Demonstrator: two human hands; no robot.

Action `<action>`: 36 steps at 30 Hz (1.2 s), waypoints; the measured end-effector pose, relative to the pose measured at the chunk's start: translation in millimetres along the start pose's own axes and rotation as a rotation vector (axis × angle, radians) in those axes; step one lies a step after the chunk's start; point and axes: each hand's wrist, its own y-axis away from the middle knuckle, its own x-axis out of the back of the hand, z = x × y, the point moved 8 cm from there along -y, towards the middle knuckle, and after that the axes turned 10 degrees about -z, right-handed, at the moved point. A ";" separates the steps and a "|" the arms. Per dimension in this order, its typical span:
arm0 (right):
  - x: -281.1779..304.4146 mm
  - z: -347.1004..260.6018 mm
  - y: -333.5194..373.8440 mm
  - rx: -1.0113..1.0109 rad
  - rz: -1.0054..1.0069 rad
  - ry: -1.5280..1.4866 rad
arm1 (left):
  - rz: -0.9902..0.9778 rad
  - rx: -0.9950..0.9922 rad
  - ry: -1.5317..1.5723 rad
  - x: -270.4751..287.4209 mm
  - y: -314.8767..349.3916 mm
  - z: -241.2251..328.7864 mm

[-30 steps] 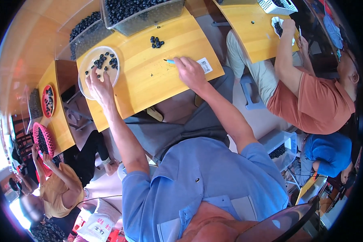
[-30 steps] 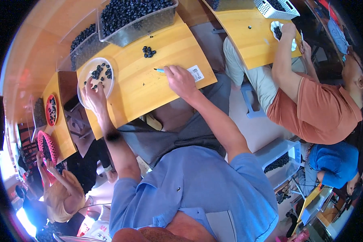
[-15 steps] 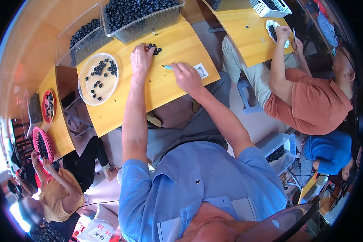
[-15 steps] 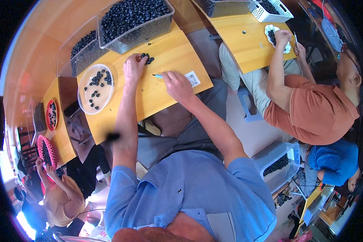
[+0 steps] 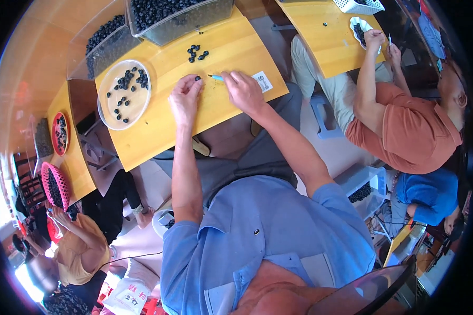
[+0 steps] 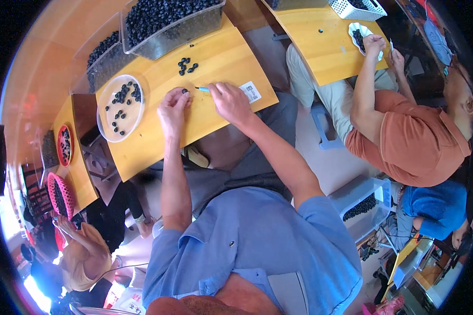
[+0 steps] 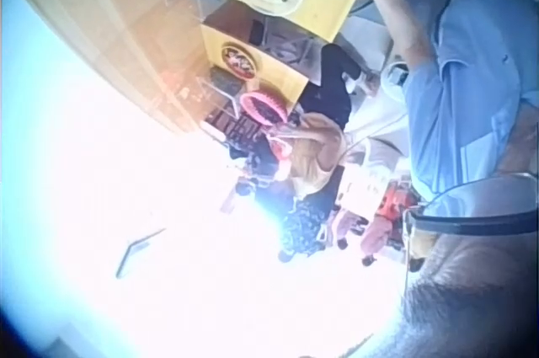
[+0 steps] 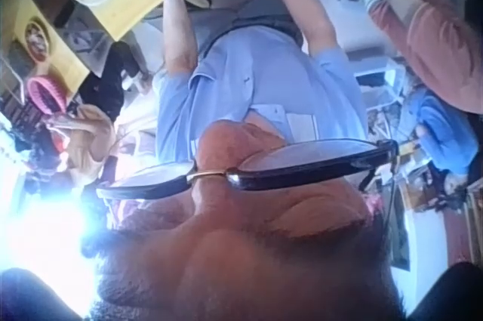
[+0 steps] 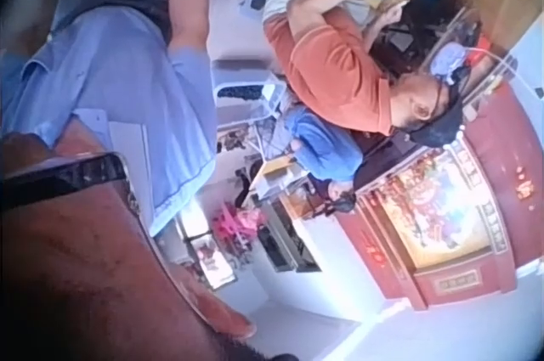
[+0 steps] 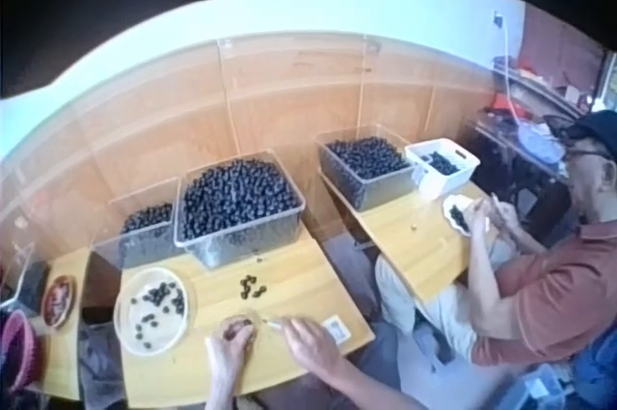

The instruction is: The person sorts small black plastic parts on a wooden table, using a blue inspection tool to manipulate them.

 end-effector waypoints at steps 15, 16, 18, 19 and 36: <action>5.6 -11.2 0.4 0.093 0.026 0.010 | 0.061 -0.083 -0.329 -13.4 9.1 3.2; 4.2 -11.7 0.3 0.102 0.009 0.014 | 0.061 -0.092 -0.323 -13.1 8.4 2.4; 3.7 -12.2 0.7 0.101 0.010 0.009 | 0.060 -0.085 -0.318 -12.7 7.8 -0.2; 3.7 -12.2 0.9 0.100 0.012 0.003 | 0.058 -0.079 -0.313 -12.8 7.5 -1.3; -4.7 -3.6 -0.7 0.016 -0.025 0.055 | 0.108 -0.077 -0.015 0.1 14.1 -11.5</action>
